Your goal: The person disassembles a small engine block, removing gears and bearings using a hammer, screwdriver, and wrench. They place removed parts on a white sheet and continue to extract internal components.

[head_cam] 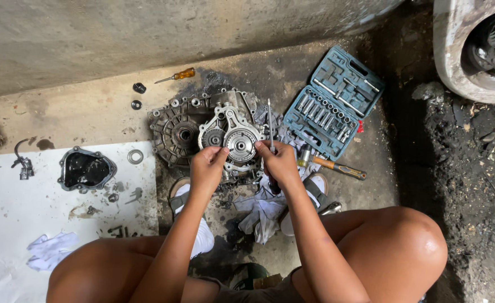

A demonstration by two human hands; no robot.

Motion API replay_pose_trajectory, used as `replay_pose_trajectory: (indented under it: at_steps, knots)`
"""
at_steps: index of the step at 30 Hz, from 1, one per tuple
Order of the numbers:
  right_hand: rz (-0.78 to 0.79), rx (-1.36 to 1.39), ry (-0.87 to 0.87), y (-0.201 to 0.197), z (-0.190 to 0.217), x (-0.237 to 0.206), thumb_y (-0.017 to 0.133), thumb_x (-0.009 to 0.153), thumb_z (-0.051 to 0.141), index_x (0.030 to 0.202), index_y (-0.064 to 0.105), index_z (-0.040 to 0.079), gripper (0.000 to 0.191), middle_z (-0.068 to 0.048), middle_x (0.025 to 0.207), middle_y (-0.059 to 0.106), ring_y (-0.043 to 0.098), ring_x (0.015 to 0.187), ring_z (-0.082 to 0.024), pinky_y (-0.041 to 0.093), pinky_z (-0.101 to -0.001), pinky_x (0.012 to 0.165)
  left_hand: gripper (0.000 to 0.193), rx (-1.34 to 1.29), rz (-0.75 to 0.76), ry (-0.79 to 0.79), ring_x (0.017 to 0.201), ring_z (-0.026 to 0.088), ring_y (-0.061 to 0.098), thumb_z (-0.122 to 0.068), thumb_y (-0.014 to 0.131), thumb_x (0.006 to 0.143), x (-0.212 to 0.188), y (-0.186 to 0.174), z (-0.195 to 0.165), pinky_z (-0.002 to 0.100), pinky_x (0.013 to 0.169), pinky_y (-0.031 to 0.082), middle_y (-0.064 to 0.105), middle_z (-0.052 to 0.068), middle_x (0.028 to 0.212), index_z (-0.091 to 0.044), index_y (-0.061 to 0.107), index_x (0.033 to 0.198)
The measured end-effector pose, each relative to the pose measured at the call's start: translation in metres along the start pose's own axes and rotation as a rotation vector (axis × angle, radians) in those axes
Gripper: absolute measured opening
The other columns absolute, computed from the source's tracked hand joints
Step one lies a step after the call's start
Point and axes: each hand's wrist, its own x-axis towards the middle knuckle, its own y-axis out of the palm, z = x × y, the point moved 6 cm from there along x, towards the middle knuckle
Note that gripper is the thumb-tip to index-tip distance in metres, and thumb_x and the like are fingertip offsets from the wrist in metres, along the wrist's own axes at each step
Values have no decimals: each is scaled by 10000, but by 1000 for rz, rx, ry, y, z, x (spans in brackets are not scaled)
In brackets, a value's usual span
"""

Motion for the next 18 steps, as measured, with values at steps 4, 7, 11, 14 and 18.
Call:
replay_pose_trajectory:
  at_steps: [4, 7, 11, 14, 18]
  knots:
    - [8, 45, 22, 0, 3, -1, 720, 946, 261, 1055, 761, -26, 310, 5, 498, 542, 417, 363, -78, 284, -283, 358, 301, 599, -168, 89, 623, 266, 651, -320, 763, 900, -12, -10, -40, 375, 593, 506, 684, 117, 689, -28, 742, 968]
    - [22, 58, 8, 0, 6, -4, 716, 936, 254, 1057, 758, -13, 296, 1, 482, 522, 432, 357, -80, 301, -281, 350, 227, 700, -161, 542, 780, 372, 693, -232, 650, 988, -32, -1, -87, 456, 686, 543, 721, 164, 858, -42, 709, 1095]
    - [26, 85, 10, 1, 4, -5, 708, 944, 232, 1027, 757, -7, 258, 5, 490, 526, 438, 369, -73, 310, -277, 358, 258, 850, 164, 739, 855, 336, 681, -151, 617, 976, -37, 25, -107, 447, 732, 562, 713, 151, 881, -51, 694, 1200]
    - [39, 148, 15, 4, -3, -3, 703, 943, 215, 992, 751, 1, 224, 13, 501, 527, 431, 376, -73, 305, -283, 359, 238, 1005, 252, 744, 871, 331, 676, -149, 640, 940, -33, 36, -108, 446, 722, 563, 690, 152, 854, -66, 711, 1152]
    - [26, 249, -49, 9, -12, 3, 712, 955, 187, 957, 751, -2, 192, 25, 544, 555, 450, 419, -64, 321, -265, 399, 194, 1029, 342, 831, 856, 336, 669, -137, 663, 892, -27, 37, -113, 454, 711, 559, 669, 139, 826, -81, 738, 1062]
